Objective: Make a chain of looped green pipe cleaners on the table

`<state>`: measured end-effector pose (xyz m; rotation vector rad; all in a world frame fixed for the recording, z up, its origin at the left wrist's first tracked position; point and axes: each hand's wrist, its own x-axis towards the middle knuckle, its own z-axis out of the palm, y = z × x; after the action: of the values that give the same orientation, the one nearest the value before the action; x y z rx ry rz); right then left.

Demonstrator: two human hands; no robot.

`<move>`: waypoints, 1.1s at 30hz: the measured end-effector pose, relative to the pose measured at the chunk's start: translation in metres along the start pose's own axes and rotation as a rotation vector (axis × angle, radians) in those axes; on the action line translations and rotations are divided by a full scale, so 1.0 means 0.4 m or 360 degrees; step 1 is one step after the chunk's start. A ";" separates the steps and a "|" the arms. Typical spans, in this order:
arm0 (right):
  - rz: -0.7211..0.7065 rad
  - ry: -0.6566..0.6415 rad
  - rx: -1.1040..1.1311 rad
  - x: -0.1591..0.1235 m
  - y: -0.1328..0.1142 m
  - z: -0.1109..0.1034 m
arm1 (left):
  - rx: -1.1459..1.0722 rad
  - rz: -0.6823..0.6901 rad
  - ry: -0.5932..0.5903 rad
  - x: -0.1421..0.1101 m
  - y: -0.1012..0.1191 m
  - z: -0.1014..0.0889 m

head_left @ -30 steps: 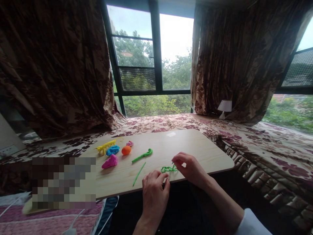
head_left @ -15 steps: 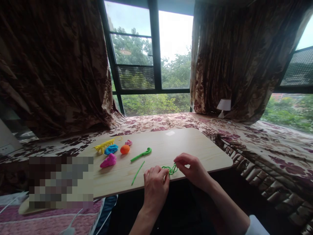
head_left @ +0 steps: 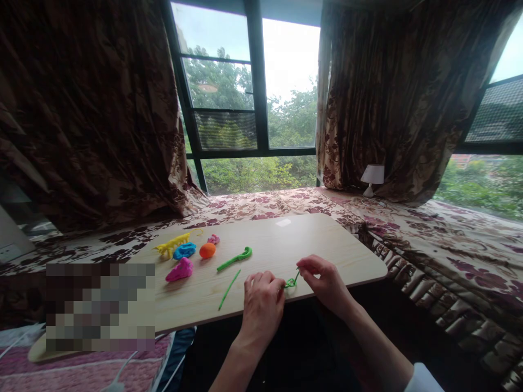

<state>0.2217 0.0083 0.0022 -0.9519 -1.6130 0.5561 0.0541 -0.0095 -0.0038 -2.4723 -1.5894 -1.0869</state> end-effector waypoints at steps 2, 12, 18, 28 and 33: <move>0.0026 0.0027 0.0053 0.001 -0.002 0.001 | -0.0236 -0.0083 0.0015 0.007 -0.006 -0.012; 0.0193 0.0207 0.0616 0.007 -0.078 -0.017 | -0.1419 -0.0588 -0.0261 -0.002 -0.017 -0.065; 0.0244 0.0214 0.0652 0.011 -0.088 -0.020 | -0.1600 -0.0742 -0.0365 -0.002 0.007 -0.095; 0.0569 0.0039 0.0954 -0.024 -0.078 0.004 | -0.1529 -0.0710 -0.0369 0.000 0.000 -0.094; 0.0792 0.0094 0.1038 -0.045 -0.026 0.023 | -0.1365 -0.0571 -0.0351 0.011 -0.017 -0.081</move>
<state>0.2106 -0.0111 -0.0025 -0.8450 -1.0155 1.2894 0.0321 -0.0144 0.0208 -2.9268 -1.9941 -1.9506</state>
